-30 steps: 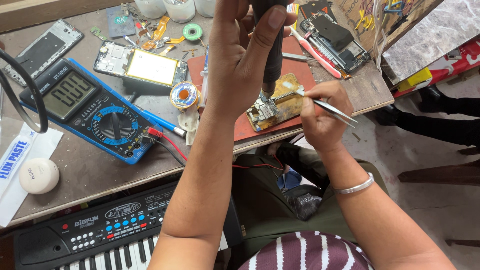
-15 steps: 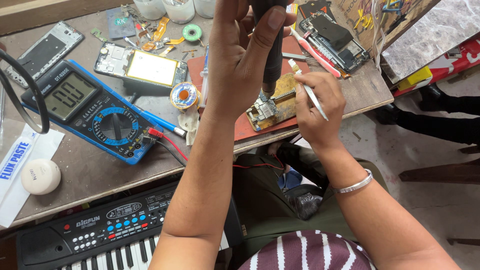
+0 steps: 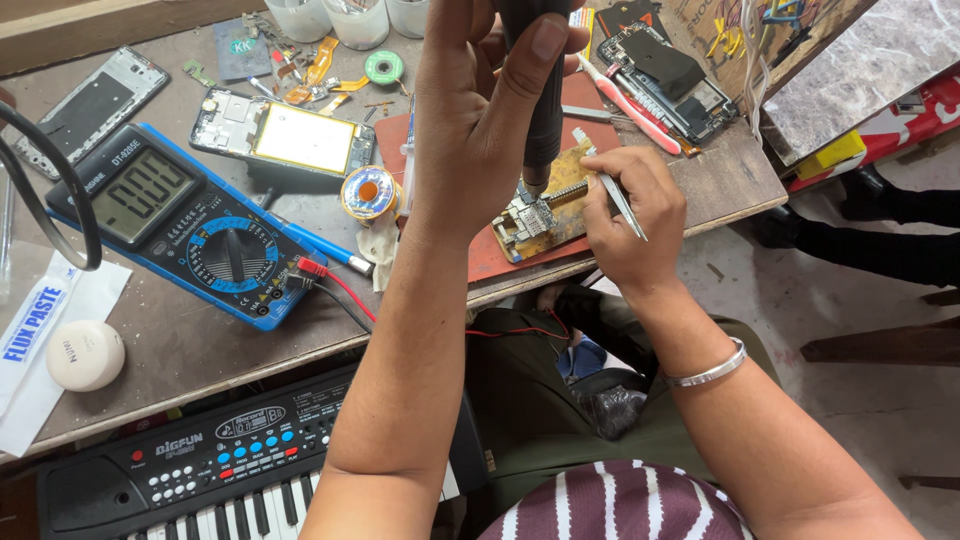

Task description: The person tests a mobile phone motherboard with a multimeter, then applies flux paste to a connector. They clamp the board and use a hot air rework station with tweezers to heat and adjust the connector area.

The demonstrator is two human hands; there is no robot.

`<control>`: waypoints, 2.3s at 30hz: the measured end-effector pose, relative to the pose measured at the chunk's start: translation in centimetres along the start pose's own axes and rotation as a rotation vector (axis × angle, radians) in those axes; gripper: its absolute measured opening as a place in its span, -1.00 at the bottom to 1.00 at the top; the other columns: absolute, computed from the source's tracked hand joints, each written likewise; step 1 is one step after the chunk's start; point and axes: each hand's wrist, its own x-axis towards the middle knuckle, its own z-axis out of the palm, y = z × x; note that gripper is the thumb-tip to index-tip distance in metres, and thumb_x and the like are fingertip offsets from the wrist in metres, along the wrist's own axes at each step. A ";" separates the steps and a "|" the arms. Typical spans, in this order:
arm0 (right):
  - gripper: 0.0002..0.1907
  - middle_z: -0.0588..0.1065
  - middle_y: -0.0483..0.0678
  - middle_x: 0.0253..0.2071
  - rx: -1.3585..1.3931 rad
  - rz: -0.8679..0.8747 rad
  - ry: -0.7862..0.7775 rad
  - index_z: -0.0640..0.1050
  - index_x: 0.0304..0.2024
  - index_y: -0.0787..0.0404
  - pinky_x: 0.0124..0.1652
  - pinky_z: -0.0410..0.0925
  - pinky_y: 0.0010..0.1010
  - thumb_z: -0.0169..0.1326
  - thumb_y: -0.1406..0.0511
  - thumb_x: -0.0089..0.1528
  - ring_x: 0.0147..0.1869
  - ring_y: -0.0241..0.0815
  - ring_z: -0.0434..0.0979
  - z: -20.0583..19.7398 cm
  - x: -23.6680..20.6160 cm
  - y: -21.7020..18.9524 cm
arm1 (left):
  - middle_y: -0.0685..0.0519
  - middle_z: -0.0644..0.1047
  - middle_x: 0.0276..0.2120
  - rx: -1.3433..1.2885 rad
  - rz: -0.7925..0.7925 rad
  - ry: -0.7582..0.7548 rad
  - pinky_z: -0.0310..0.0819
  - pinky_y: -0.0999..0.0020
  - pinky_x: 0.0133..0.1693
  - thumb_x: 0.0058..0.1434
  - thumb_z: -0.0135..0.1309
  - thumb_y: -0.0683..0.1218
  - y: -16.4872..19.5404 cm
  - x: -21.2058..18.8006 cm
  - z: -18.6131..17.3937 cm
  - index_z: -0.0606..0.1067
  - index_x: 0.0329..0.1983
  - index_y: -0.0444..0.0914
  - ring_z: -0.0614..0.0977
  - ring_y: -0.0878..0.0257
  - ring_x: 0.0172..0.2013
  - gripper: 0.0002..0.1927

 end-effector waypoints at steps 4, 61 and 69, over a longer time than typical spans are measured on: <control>-0.83 0.53 0.09 -0.13 0.002 -0.013 -0.002 0.58 -0.09 0.28 -0.05 0.45 -0.24 0.11 0.50 0.27 -0.06 0.04 0.60 0.0 0.3 0.0 | 0.07 0.56 0.04 -0.005 0.002 -0.001 0.58 0.36 0.00 0.65 0.08 -0.08 0.1 0.3 0.0 0.33 0.28 -0.22 0.63 0.31 -0.05 -0.72; -0.84 0.53 0.09 -0.13 0.017 -0.019 0.011 0.58 -0.09 0.29 -0.06 0.45 -0.25 0.12 0.51 0.28 -0.07 0.03 0.60 -0.2 0.4 0.1 | 0.09 0.56 0.01 -0.021 0.003 0.020 0.59 0.37 0.06 0.62 0.10 -0.07 0.2 0.7 0.0 0.36 0.24 -0.21 0.65 0.31 0.00 -0.75; -0.84 0.53 0.08 -0.12 0.026 -0.008 0.013 0.58 -0.09 0.29 -0.06 0.45 -0.26 0.11 0.52 0.28 -0.07 0.01 0.60 -0.4 0.4 0.0 | 0.10 0.56 -0.01 -0.009 0.017 0.020 0.52 0.40 -0.02 0.63 0.10 -0.08 0.1 0.7 0.0 0.38 0.23 -0.20 0.64 0.32 -0.02 -0.77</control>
